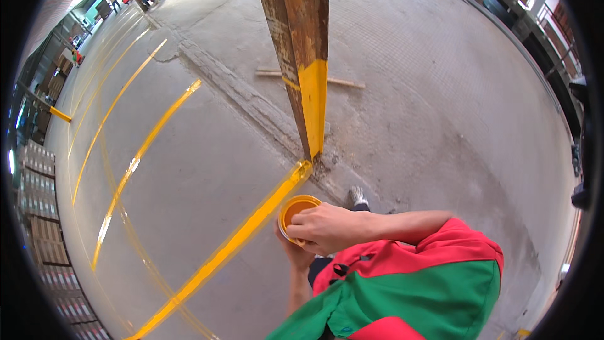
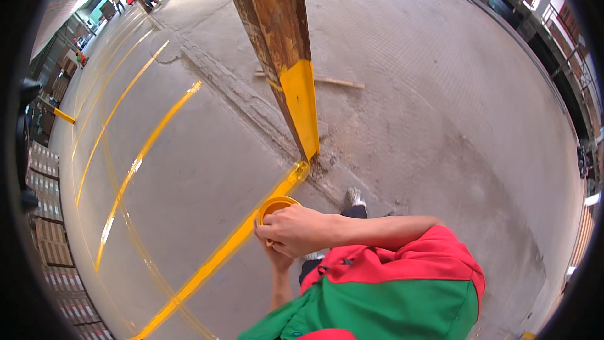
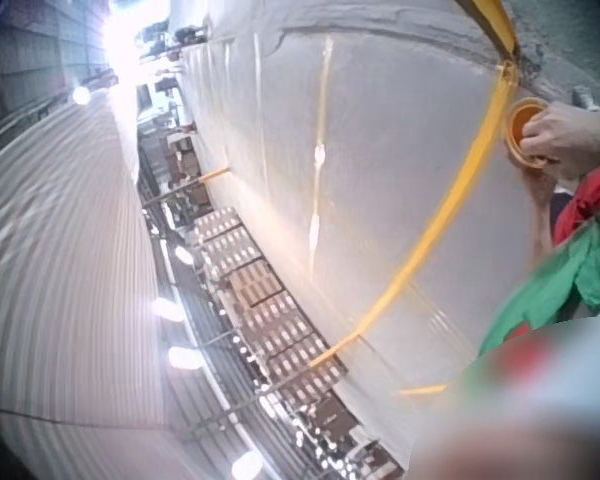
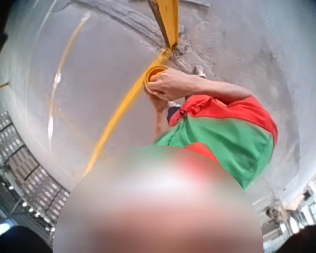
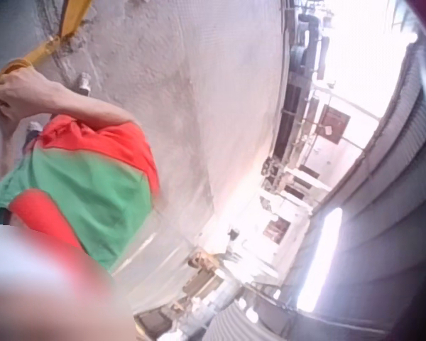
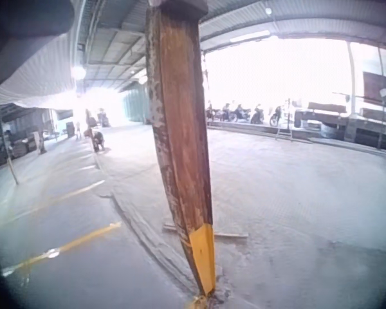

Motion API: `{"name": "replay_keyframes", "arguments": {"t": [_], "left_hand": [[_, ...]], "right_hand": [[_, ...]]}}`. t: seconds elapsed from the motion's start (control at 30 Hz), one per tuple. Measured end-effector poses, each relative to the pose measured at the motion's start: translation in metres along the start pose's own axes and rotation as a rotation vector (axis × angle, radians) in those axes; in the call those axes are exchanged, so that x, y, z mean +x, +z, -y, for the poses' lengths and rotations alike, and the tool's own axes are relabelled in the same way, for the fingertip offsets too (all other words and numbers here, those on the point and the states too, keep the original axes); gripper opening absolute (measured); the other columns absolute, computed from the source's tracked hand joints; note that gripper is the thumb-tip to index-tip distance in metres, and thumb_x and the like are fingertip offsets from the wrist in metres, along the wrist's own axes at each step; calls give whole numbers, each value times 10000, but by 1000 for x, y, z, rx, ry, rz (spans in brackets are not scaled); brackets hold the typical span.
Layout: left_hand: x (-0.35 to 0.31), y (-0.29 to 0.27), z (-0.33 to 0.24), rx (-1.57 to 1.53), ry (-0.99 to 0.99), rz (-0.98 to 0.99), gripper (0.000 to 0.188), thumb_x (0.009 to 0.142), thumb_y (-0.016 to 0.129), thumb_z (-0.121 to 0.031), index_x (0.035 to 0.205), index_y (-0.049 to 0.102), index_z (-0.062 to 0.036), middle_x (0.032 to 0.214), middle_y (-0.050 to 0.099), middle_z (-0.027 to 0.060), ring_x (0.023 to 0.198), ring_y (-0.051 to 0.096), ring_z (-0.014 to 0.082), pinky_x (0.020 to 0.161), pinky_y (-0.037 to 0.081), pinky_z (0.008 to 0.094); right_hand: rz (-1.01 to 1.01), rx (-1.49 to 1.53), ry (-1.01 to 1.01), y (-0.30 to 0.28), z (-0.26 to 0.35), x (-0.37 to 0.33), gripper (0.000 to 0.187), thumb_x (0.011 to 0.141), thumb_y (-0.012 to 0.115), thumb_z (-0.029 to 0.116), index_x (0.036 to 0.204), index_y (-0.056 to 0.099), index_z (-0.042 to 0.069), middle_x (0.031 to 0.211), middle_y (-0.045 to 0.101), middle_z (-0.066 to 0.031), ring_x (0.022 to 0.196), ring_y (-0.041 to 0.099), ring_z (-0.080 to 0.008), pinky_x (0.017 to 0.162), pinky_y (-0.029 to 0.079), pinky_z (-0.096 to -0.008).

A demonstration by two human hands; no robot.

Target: The person paints a metal beam yellow using a paintbrush and a small paint can. They repeatedly dip the brush into the can and apply paint along the beam's edges and surfaces, moving along the beam as they work.

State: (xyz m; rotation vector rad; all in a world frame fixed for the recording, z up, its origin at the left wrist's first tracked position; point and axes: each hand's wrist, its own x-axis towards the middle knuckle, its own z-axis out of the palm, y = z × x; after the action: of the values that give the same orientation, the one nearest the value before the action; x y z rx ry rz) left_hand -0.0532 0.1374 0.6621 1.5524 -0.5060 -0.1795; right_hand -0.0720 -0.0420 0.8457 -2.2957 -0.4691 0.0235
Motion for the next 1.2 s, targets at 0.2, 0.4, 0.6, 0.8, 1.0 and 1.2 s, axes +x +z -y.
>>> {"name": "replay_keyframes", "arguments": {"t": [0.2, 0.4, 0.6, 0.8, 1.0, 1.2], "left_hand": [[1, -84, -41, 65, 8, 165, 1169, 695, 956, -277, 1565, 212, -43, 1492, 453, 185, 1366, 497, 328, 1144, 408, 470], [47, -84, -58, 108, 102, 317, 1132, 674, 972, -299, 1517, 258, -52, 1455, 460, 147, 1338, 505, 269, 1120, 426, 456], [133, -71, -44, 25, 176, 486, 1238, 623, 1009, -218, 1547, 203, -49, 1453, 470, 171, 1337, 521, 299, 1134, 424, 459], [202, -67, -50, 56, 279, 555, 1187, 656, 979, -116, 1534, 184, -38, 1466, 450, 178, 1344, 529, 288, 1128, 442, 444], [262, -61, -43, 29, 337, 662, 1199, 632, 986, -136, 1535, 206, -18, 1482, 434, 198, 1365, 482, 336, 1163, 370, 463], [341, -77, -27, -26, 393, 853, 1202, 602, 990, -163, 1536, 245, -22, 1505, 411, 218, 1405, 415, 385, 1184, 340, 493]], "right_hand": [[-224, 31, 64, 47, 61, 7, 183, 892, 668, 146, 1007, 586, 29, 919, 630, -140, 894, 673, -331, 731, 557, -461], [-605, 120, 191, 37, 71, 2, 135, 922, 699, 131, 971, 612, 40, 898, 658, -120, 802, 686, -337, 682, 558, -419], [-891, 395, 295, 4, 43, 26, 67, 906, 735, 35, 954, 692, 14, 993, 747, -103, 862, 723, -202, 715, 555, -315], [-1004, 592, 388, -31, 29, 55, 93, 917, 699, 3, 999, 660, -18, 1022, 775, -130, 741, 697, -108, 676, 555, -263], [-1204, 642, 487, -41, 27, 83, 110, 926, 664, -38, 1035, 671, -27, 1054, 765, -148, 740, 705, -110, 663, 580, -237], [-1389, 429, 638, -28, 29, 145, 67, 924, 649, -28, 991, 651, -31, 1037, 739, -195, 743, 700, -148, 648, 599, -267]]}}
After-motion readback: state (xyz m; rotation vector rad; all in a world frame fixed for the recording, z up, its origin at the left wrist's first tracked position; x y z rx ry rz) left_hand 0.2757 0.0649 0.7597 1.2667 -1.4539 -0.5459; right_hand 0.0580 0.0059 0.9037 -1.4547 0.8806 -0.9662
